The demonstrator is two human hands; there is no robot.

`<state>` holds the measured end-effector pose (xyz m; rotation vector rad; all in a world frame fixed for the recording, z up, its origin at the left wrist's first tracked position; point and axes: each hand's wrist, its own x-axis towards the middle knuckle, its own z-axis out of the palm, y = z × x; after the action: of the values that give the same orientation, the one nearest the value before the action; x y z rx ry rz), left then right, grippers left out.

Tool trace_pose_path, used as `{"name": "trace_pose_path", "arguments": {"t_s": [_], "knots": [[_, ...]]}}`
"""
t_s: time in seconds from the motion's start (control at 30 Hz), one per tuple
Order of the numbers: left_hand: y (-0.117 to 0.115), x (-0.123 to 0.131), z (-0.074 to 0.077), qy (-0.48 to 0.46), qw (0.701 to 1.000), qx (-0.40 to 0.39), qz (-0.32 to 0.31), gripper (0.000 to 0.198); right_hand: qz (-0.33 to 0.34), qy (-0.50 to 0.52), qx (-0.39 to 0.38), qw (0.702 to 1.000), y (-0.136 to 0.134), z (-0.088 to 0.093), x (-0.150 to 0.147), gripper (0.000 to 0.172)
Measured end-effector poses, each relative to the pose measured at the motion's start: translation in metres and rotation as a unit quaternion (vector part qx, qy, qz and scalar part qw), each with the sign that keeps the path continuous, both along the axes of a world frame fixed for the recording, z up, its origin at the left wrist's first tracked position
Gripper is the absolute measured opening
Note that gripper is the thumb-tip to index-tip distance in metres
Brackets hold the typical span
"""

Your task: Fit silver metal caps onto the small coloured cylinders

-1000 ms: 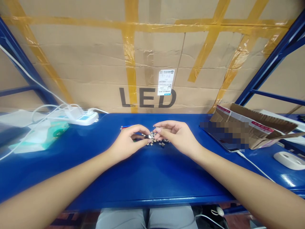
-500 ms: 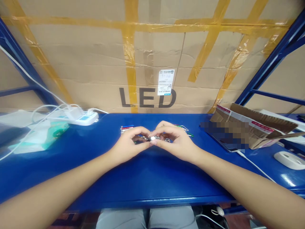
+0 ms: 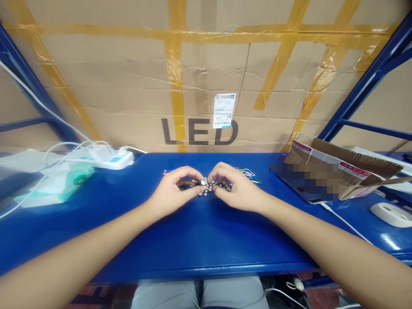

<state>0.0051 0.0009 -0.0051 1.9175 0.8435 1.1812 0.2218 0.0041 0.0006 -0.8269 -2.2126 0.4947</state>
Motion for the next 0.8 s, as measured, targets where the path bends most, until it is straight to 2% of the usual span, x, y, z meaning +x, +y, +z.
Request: {"name": "trace_pose_path", "arguments": {"t_s": [0.1, 0.2, 0.37, 0.63, 0.8], "knots": [[0.001, -0.001, 0.001, 0.008, 1.000, -0.010, 0.019, 0.016, -0.004, -0.132, 0.060, 0.989, 0.005, -0.004, 0.003, 0.018], [0.002, -0.001, 0.002, 0.020, 0.998, -0.033, 0.042, 0.019, 0.002, -0.182, 0.056, 0.982, 0.008, -0.009, 0.004, 0.019], [0.004, -0.001, 0.002, 0.037, 0.996, -0.049, 0.072, 0.024, 0.020, -0.180, 0.039, 0.983, 0.009, -0.011, 0.002, 0.014], [0.006, -0.001, -0.002, 0.051, 0.996, -0.052, 0.059, 0.025, 0.007, -0.200, 0.036, 0.979, 0.012, -0.012, 0.002, 0.007], [0.005, -0.001, -0.001, 0.064, 0.996, -0.046, 0.050, 0.022, -0.014, -0.138, 0.039, 0.990, 0.013, -0.013, 0.001, 0.004]]}}
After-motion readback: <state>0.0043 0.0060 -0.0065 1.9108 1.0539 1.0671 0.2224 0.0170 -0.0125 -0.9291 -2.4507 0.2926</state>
